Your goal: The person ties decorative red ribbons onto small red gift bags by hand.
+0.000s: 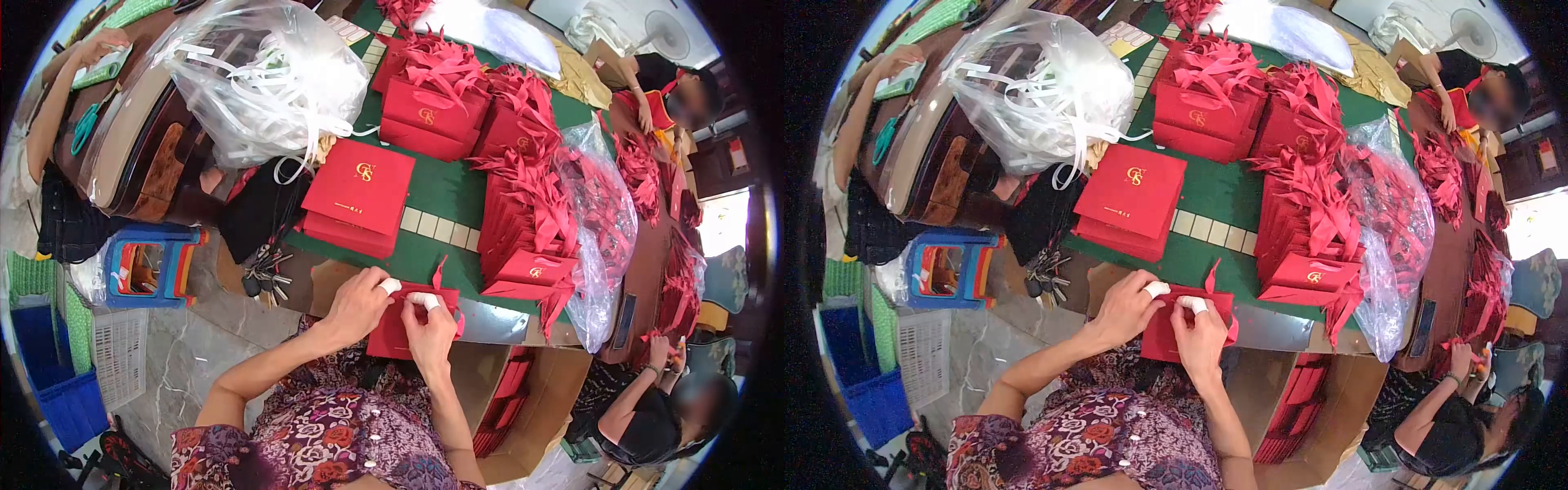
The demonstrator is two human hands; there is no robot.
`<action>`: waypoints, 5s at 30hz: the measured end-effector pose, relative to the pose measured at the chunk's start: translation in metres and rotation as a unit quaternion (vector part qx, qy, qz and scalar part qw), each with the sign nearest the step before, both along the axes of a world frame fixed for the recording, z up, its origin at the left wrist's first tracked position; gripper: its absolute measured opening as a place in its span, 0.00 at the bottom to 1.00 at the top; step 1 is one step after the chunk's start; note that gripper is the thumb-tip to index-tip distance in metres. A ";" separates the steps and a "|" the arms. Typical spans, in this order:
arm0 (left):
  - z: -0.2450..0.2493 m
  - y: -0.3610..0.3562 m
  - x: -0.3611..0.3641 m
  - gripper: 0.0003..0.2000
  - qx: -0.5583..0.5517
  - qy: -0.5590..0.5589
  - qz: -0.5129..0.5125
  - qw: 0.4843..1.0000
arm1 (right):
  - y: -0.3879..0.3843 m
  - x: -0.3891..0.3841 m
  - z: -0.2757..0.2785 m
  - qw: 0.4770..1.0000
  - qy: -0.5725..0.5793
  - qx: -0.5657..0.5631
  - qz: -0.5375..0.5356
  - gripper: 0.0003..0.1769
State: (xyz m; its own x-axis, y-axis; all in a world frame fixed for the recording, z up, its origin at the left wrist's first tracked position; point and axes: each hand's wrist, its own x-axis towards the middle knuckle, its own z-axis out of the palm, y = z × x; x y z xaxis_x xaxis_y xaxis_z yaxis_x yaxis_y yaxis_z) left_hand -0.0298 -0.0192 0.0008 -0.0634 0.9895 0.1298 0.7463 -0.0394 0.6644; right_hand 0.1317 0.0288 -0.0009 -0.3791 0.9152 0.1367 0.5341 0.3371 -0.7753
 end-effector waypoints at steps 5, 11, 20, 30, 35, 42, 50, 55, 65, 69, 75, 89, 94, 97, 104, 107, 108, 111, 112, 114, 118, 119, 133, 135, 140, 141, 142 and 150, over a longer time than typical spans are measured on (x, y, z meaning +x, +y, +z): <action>0.003 0.004 0.000 0.09 -0.019 -0.075 0.001 0.997 | -0.003 -0.001 0.002 0.997 0.035 -0.053 -0.034 0.07; 0.003 0.007 -0.001 0.06 -0.051 -0.127 0.002 0.991 | -0.007 -0.007 0.000 0.997 0.047 -0.024 -0.057 0.08; 0.000 0.010 0.001 0.06 -0.057 -0.164 -0.008 0.985 | -0.012 -0.008 -0.003 0.998 0.006 0.042 -0.036 0.10; -0.007 0.005 0.014 0.14 0.012 -0.109 0.015 0.994 | 0.028 0.010 0.044 0.998 -0.031 0.048 0.033 0.07; 0.000 0.005 0.020 0.14 0.072 -0.099 0.018 0.992 | 0.043 0.014 0.049 0.979 -0.132 0.038 0.148 0.07; 0.002 0.002 0.019 0.08 0.112 -0.120 -0.028 0.986 | 0.063 0.021 0.049 0.963 -0.090 -0.146 0.207 0.11; 0.000 0.002 0.014 0.06 0.177 -0.073 -0.078 0.978 | 0.077 0.021 0.040 0.935 -0.093 -0.268 0.211 0.13; -0.003 0.004 0.012 0.06 0.181 -0.060 -0.086 0.978 | 0.074 0.024 0.005 0.912 0.002 -0.370 0.179 0.08; -0.002 0.010 0.006 0.10 0.001 -0.126 -0.013 0.992 | 0.070 0.007 0.018 0.982 0.087 -0.165 -0.040 0.11; -0.010 0.016 0.012 0.11 0.048 -0.111 0.060 0.991 | 0.068 0.022 0.037 0.995 -0.036 -0.055 -0.074 0.11; -0.006 0.032 0.031 0.16 0.026 0.028 0.056 0.998 | 0.058 0.028 0.012 0.979 -0.197 -0.045 -0.030 0.12; -0.014 0.045 0.041 0.06 0.011 -0.090 0.090 0.992 | 0.050 0.038 -0.009 0.973 0.092 -0.202 -0.060 0.11; -0.007 0.042 0.042 0.04 0.048 -0.107 0.092 0.989 | 0.050 0.038 -0.004 0.968 0.126 -0.214 -0.045 0.10; -0.006 0.041 0.045 0.04 0.092 -0.094 0.090 0.987 | 0.050 0.038 -0.005 0.959 0.152 -0.236 -0.042 0.10; -0.004 0.037 0.046 0.08 0.148 -0.052 0.065 0.985 | 0.048 0.040 -0.002 0.945 0.198 -0.257 -0.042 0.06; 0.004 0.028 0.046 0.21 0.182 -0.093 0.072 0.976 | 0.046 0.047 0.012 0.931 0.259 -0.247 -0.069 0.04; 0.004 0.022 0.046 0.29 0.186 -0.146 0.085 0.968 | 0.046 0.051 0.018 0.926 0.283 -0.234 -0.091 0.03; 0.006 0.005 0.032 0.39 0.030 -0.202 0.035 0.978 | 0.048 0.065 0.029 0.916 0.308 -0.238 -0.099 0.02; 0.010 0.002 0.030 0.38 -0.074 -0.257 0.014 0.964 | 0.047 0.068 0.028 0.914 0.318 -0.234 -0.094 0.02; 0.014 -0.001 0.027 0.36 -0.056 -0.216 -0.018 0.975 | 0.044 0.069 0.029 0.914 0.323 -0.222 -0.103 0.02; 0.030 -0.015 0.025 0.27 -0.113 -0.219 -0.068 0.967 | 0.050 0.073 0.032 0.914 0.320 -0.187 -0.162 0.03; 0.030 -0.021 0.022 0.26 -0.123 -0.205 -0.094 0.967 | 0.053 0.076 0.036 0.911 0.330 -0.165 -0.183 0.03; 0.053 -0.055 0.004 0.19 -0.069 -0.267 0.103 0.955 | 0.042 0.072 0.029 0.924 0.299 -0.188 -0.146 0.15; 0.058 -0.052 0.001 0.17 0.030 -0.219 0.136 0.966 | 0.030 0.075 0.025 0.946 0.245 -0.146 -0.155 0.15; 0.058 -0.049 0.012 0.19 0.198 -0.028 0.097 0.975 | 0.030 0.126 0.004 0.958 0.102 0.053 -0.262 0.08; 0.056 -0.049 0.019 0.22 0.191 -0.012 0.086 0.978 | 0.033 0.144 -0.007 0.952 0.063 0.103 -0.280 0.08; 0.045 -0.052 0.024 0.26 0.165 0.002 0.067 0.984 | 0.037 0.161 -0.019 0.943 0.023 0.153 -0.296 0.07; -0.021 -0.053 0.066 0.35 0.071 0.047 -0.095 0.992 | 0.050 0.211 -0.030 0.928 -0.119 0.146 -0.321 0.09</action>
